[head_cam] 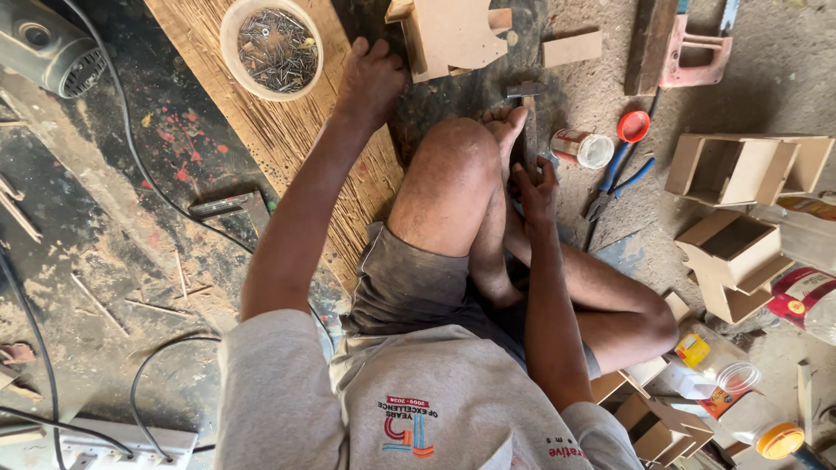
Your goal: The person assembles small wooden boxes by hammering nails into pre-cut pieces. They apply glue to the edges of a wooden piece, attach it to a box frame, and continue hammering nails to secure the joints.
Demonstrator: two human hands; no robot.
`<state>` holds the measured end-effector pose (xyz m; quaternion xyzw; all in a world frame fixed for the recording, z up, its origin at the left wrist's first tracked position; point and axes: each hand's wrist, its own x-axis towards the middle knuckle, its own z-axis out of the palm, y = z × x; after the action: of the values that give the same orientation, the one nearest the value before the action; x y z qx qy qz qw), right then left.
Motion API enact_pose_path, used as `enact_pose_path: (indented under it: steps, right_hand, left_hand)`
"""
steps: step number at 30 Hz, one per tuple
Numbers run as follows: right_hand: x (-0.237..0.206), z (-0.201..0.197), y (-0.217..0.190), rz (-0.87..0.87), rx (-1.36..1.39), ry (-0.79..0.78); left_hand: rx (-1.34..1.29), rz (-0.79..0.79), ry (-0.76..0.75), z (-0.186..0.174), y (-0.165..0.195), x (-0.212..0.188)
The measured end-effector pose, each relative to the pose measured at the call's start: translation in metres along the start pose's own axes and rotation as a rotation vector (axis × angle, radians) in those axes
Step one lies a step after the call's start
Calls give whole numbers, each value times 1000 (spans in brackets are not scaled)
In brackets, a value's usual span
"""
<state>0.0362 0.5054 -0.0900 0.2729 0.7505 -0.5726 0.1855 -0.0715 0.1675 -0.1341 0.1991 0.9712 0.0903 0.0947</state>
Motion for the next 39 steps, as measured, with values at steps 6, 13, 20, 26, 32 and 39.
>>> enact_pose_path:
  steps: [6, 13, 20, 26, 32, 39]
  right_hand:
    - [-11, -2, 1, 53, -10, 4]
    - [-25, -23, 8, 14, -4, -6]
    - [-27, -47, 10, -46, -20, -3]
    - [-29, -56, 13, -78, -24, 9]
    - [-29, -66, 13, -53, -77, 41]
    - [-30, -75, 16, 0, -23, 21]
  left_hand:
    - [153, 130, 34, -1, 10, -8]
    - [96, 48, -89, -10, 42, -14]
    - [-273, -96, 266, -14, 51, -27]
    - [-874, -373, 239, -38, 51, -47]
    - [-818, -120, 554, -52, 65, -27]
    - [-727, -20, 622, -49, 87, 8]
